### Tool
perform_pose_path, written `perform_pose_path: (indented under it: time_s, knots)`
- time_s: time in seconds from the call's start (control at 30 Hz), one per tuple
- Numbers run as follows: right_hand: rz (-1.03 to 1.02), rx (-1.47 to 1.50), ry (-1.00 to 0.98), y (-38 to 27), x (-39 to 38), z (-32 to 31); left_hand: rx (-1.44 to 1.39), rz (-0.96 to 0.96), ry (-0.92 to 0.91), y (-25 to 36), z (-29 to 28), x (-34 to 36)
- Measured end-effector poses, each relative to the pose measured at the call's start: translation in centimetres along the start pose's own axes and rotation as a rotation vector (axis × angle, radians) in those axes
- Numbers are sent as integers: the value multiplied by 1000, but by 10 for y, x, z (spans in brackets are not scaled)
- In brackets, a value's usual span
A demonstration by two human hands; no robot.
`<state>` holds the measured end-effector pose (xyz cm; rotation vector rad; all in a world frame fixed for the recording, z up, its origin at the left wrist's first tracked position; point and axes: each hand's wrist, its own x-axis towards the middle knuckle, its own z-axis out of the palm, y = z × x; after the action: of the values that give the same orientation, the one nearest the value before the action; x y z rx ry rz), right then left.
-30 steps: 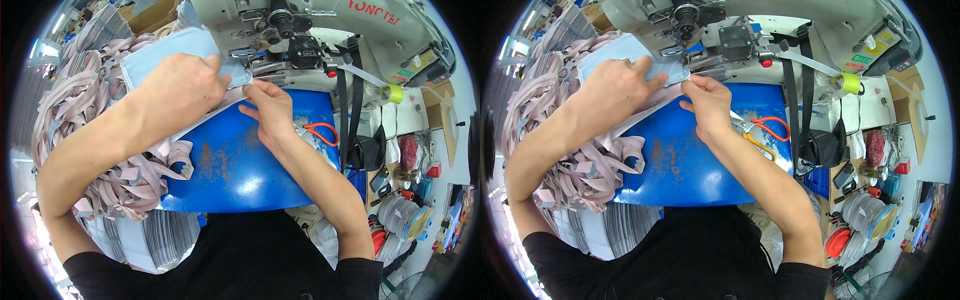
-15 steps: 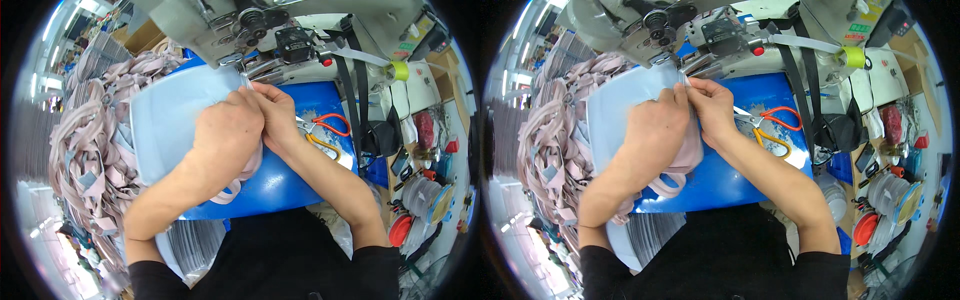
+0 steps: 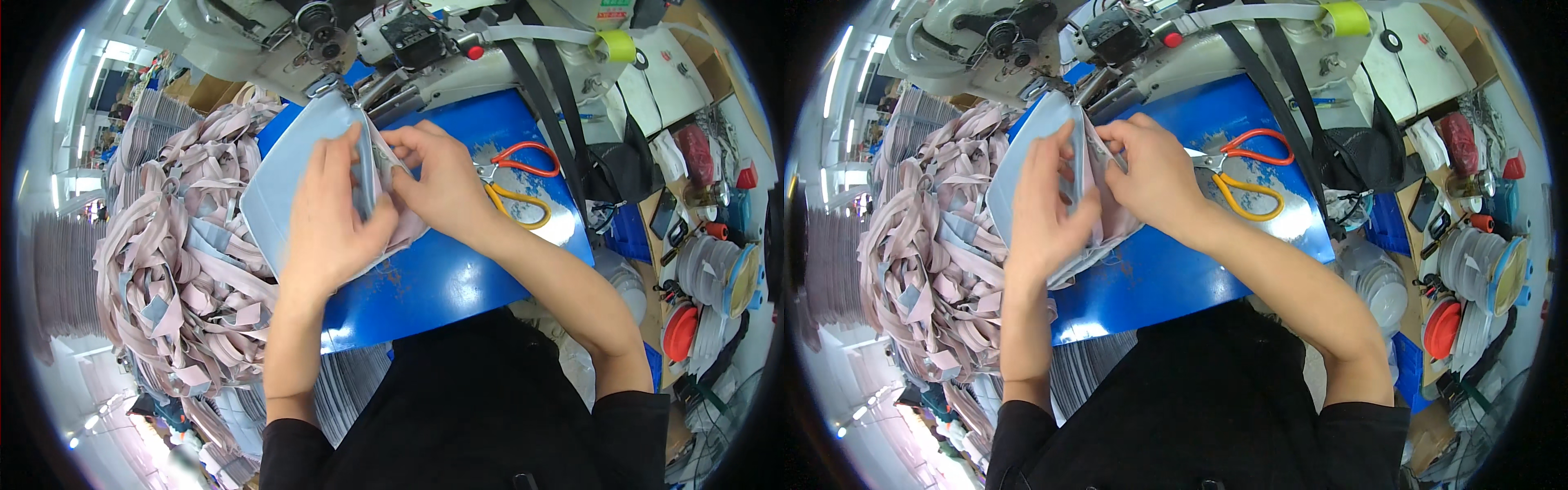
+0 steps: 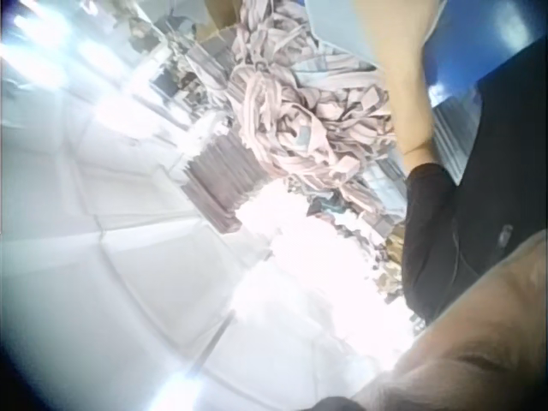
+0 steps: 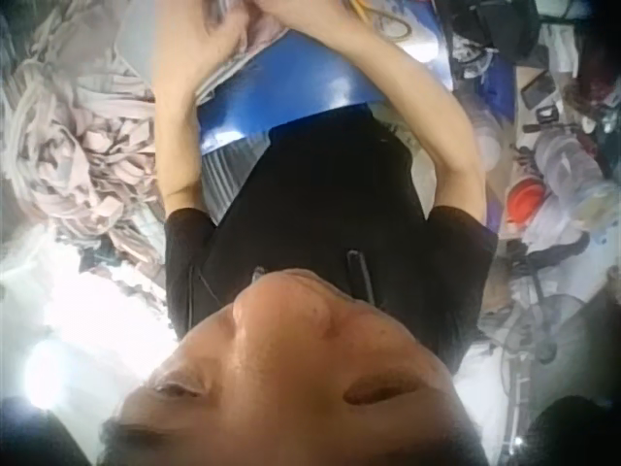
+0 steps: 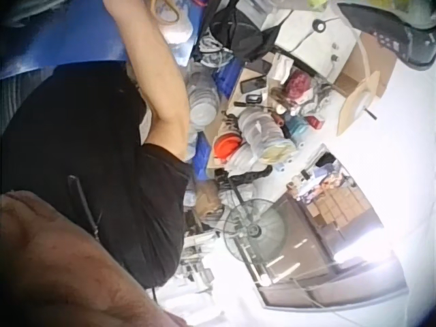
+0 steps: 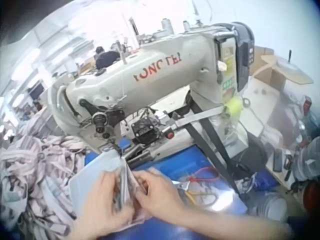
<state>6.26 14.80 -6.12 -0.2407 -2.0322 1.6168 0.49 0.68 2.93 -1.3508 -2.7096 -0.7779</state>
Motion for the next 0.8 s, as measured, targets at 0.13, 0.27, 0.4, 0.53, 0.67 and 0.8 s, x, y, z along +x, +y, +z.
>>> perform_pose_path:
  time_s: [0.13, 0.27, 0.4, 0.53, 0.67, 0.8]
  knots:
    - [125, 7, -73, -8, -17, -10, 126, 134, 166, 10, 20, -41]
    - [250, 156, -72, 1, -34, -13, 165, 303, 204, -9, 28, -45]
    - [458, 488, -97, -12, -39, -11, 171, 397, 210, -8, 26, -38]
    - [502, 651, -76, -7, -30, -1, 240, 501, 203, -18, 17, -22]
    - [527, 734, -63, 0, -9, 10, 274, 543, 152, -29, 6, 3]
    - [502, 815, -36, 4, 13, 25, 306, 492, 90, -42, 1, 20]
